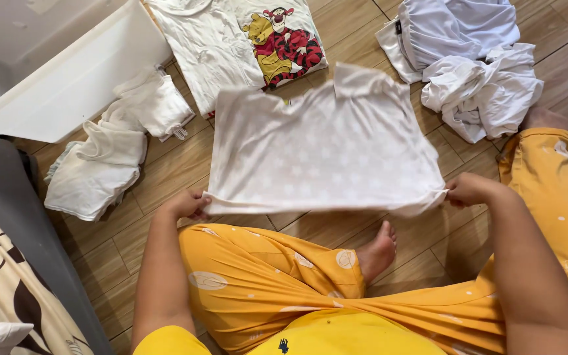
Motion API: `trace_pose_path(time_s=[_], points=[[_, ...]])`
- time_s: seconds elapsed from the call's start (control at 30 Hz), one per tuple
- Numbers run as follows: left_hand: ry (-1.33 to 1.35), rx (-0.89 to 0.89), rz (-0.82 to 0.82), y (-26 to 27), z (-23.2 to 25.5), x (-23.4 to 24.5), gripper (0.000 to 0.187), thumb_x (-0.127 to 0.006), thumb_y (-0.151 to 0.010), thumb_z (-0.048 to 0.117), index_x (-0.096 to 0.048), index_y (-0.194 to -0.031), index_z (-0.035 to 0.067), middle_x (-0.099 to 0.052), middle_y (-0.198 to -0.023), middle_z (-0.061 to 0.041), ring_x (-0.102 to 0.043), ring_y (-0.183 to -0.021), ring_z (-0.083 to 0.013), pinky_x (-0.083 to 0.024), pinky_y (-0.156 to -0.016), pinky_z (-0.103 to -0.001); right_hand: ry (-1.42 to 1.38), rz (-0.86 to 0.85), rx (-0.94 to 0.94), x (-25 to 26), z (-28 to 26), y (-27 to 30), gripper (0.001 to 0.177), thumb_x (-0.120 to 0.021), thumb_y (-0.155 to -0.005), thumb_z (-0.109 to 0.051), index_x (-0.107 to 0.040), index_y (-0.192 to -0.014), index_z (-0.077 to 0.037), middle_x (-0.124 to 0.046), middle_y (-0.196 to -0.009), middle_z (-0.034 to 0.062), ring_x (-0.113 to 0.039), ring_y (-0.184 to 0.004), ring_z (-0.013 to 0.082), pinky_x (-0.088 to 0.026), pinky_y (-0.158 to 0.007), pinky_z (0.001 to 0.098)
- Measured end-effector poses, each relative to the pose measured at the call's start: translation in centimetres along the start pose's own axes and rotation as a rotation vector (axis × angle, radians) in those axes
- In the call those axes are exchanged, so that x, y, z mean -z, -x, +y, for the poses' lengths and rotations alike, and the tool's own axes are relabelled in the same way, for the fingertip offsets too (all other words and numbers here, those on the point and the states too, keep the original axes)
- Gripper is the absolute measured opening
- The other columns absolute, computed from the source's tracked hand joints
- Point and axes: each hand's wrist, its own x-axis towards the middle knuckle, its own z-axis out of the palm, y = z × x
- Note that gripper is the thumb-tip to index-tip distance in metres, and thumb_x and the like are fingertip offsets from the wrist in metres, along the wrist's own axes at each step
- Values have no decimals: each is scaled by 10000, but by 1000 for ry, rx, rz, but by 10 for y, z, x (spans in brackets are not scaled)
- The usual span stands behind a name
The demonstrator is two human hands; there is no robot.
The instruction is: The recorder is sitting on the floor folding various items of clothing and organizing them into piles.
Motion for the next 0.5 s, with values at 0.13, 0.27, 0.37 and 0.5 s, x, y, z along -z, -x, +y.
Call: trace_pose_path(time_s=[0.13, 0.27, 0.37, 0.5], points=[[-300, -125, 85, -16, -4, 16, 271, -703, -1001, 308, -772, -1180, 118, -796, -1002, -87, -691, -866, -184, -553, -864, -361, 72, 54, -31, 29, -11, 14, 278, -780, -889, -279, -837, -1132, -156, -805, -971, 45, -740, -910, 180, -554, -860, 316], [388, -189, 177, -2, 47, 13, 277, -598, -994, 328, -716, -1182, 162, -748, -1098, -39, -659, -970, -161, -506, -921, -322, -885, 307, 399, 46, -31, -14, 431, -627, -968, -371, -668, -1267, -63, -706, -1122, 73, -650, -968, 196, -534, -855, 358], [767, -199, 174, -18, 70, -11, 289, -602, -978, 349, -694, -1125, 118, -744, -1058, -41, -676, -922, -173, -535, -854, -317, -890, 411, 92, 44, -71, -34, 561, -576, -1058, -543, -680, -1255, -28, -700, -1041, 129, -658, -889, 263, -554, -781, 419], [379, -200, 349, -88, 36, -16, 360, -707, -1012, 362, -730, -1099, 13, -651, -911, -56, -525, -756, -167, -454, -679, -329, -528, 657, 0, 13, -60, -83, 570, -824, -878, -487, -708, -1120, 16, -720, -961, 114, -681, -846, 203, -529, -730, 326]])
